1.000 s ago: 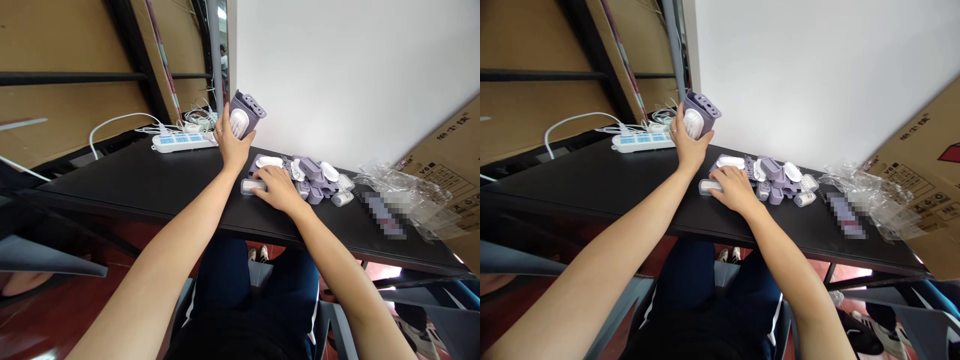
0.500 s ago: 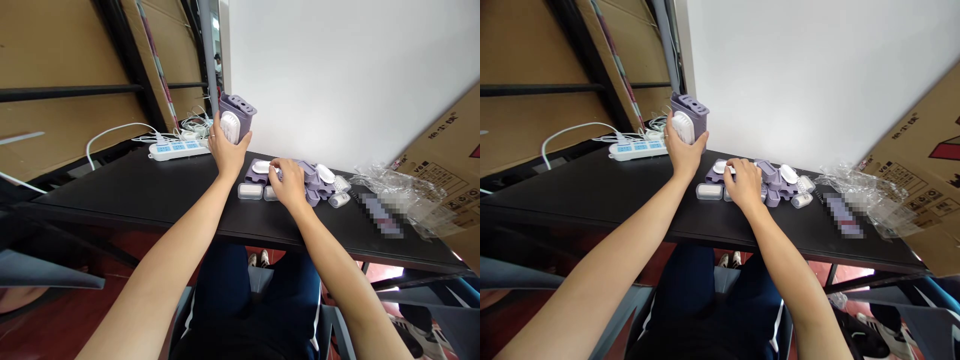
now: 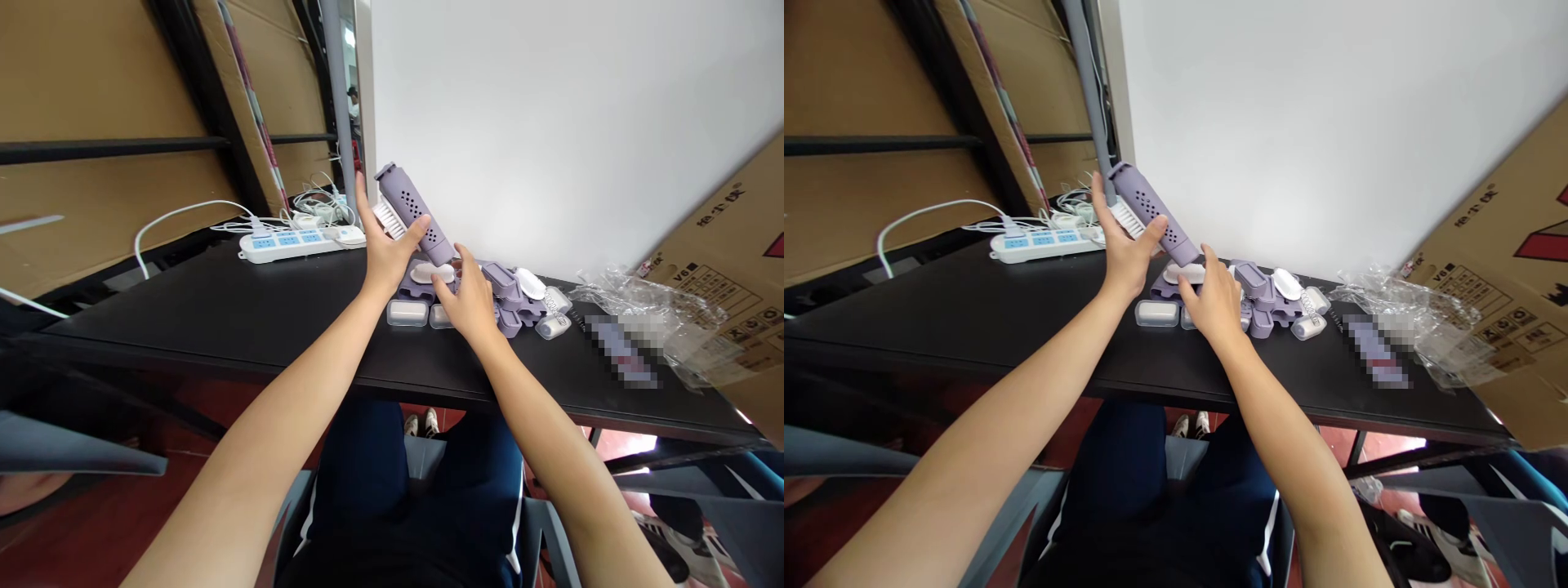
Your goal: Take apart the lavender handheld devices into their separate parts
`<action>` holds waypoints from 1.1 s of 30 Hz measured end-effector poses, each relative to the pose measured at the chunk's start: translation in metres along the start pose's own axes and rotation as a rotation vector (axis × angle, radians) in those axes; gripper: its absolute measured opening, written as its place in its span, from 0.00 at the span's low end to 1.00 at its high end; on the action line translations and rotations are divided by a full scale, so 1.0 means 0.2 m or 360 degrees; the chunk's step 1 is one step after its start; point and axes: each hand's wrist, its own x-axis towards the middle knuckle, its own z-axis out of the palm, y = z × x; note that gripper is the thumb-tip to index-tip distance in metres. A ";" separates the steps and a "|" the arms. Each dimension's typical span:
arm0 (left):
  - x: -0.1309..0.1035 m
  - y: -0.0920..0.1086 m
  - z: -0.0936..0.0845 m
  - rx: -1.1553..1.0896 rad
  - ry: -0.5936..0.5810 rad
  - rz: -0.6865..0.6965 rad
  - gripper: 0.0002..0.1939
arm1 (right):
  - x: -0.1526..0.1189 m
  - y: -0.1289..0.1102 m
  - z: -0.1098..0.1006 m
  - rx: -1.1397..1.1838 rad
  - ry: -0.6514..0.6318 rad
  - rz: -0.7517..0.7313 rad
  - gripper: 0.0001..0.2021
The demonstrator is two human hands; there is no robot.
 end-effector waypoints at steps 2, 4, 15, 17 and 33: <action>-0.01 0.01 0.02 -0.0072 -0.0009 -0.0044 0.49 | 0.00 0.00 0.00 -0.0009 0.0010 0.0006 0.32; -0.02 0.01 0.04 -0.0122 -0.0045 -0.0087 0.49 | 0.01 -0.01 -0.01 -0.0034 0.0029 0.0010 0.30; 0.01 0.01 0.03 -0.0435 -0.0161 -0.0328 0.45 | 0.00 -0.03 -0.05 -0.0104 0.0191 0.0030 0.24; 0.02 -0.01 0.03 -0.0542 -0.0141 -0.0389 0.43 | 0.00 -0.03 -0.04 -0.0150 0.0191 0.0010 0.23; 0.03 -0.03 0.03 -0.0923 -0.0055 -0.0619 0.41 | 0.04 0.02 0.02 -0.0215 0.0154 0.0033 0.20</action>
